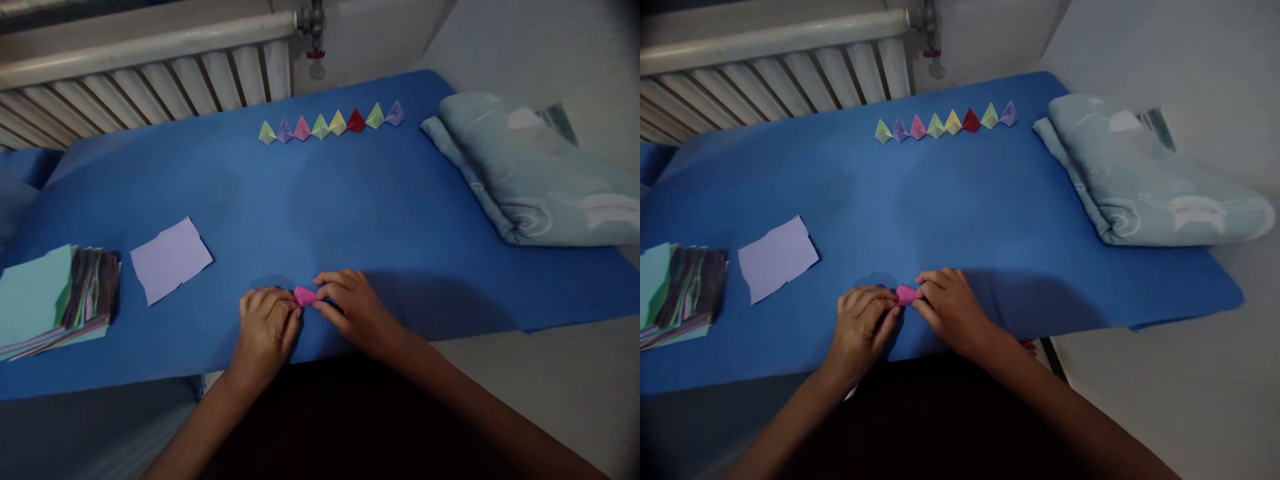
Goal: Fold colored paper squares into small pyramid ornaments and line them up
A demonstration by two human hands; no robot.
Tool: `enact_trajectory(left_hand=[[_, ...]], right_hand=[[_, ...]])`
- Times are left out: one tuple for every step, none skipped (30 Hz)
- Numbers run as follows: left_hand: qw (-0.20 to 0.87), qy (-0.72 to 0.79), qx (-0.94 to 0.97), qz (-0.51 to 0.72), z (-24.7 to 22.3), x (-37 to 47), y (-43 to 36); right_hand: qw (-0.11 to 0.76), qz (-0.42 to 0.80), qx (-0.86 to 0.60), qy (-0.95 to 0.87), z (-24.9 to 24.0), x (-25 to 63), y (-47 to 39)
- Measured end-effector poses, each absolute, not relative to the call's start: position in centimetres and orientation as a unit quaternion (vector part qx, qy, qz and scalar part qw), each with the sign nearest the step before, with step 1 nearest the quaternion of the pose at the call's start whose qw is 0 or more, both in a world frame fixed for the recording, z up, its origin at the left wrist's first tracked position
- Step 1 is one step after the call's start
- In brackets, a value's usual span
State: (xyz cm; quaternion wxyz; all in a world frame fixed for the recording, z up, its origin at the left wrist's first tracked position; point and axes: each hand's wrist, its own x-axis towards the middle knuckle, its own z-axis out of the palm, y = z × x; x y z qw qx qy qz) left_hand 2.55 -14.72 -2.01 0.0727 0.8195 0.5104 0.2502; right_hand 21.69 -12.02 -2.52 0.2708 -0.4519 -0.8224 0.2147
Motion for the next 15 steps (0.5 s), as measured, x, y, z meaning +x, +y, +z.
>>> enact_trajectory(left_hand=[[0.074,0.513,0.818,0.249,-2.06,2.6,-14.67],[0.074,0.516,0.817,0.248,-2.11,2.65,-14.61],[0.073,0.519,0.815,0.247,-2.16,2.7,-14.56],[0.071,0.523,0.812,0.247,-2.21,2.75,-14.51],[0.069,0.527,0.81,0.248,-2.25,2.8,-14.45],[0.066,0.53,0.808,0.249,-2.29,2.85,-14.4],[0.065,0.533,0.806,0.25,-2.33,2.9,-14.35],[0.066,0.535,0.804,0.25,-2.37,2.93,-14.3],[0.069,0.538,0.802,0.25,-2.41,2.96,-14.26],[0.072,0.54,0.801,0.249,-2.45,2.98,-14.23],[0.074,0.542,0.799,0.249,-2.49,3.0,-14.2],[0.077,0.545,0.798,0.248,-2.53,3.01,-14.18],[0.077,0.547,0.796,0.246,-2.56,3.02,-14.15],[0.075,0.551,0.795,0.244,-2.59,3.02,-14.13],[0.074,0.555,0.793,0.241,-2.61,3.03,-14.11]], right_hand=[[0.272,0.218,-0.453,-0.82,-2.5,21.7,-12.04],[0.274,0.222,-0.453,-0.819,-2.48,21.71,-12.05],[0.274,0.224,-0.454,-0.818,-2.47,21.72,-12.07],[0.275,0.225,-0.455,-0.817,-2.45,21.71,-12.07],[0.276,0.224,-0.457,-0.815,-2.44,21.71,-12.07],[0.277,0.222,-0.459,-0.814,-2.43,21.69,-12.07],[0.277,0.218,-0.462,-0.814,-2.42,21.68,-12.06],[0.275,0.214,-0.464,-0.814,-2.42,21.65,-12.04],[0.272,0.21,-0.466,-0.815,-2.42,21.63,-12.03],[0.269,0.205,-0.467,-0.817,-2.43,21.59,-12.01],[0.265,0.201,-0.466,-0.82,-2.43,21.56,-11.99],[0.261,0.198,-0.466,-0.822,-2.44,21.52,-11.97],[0.257,0.196,-0.467,-0.823,-2.46,21.49,-11.95],[0.252,0.195,-0.468,-0.825,-2.48,21.45,-11.93],[0.246,0.195,-0.469,-0.825,-2.51,21.42,-11.91]])
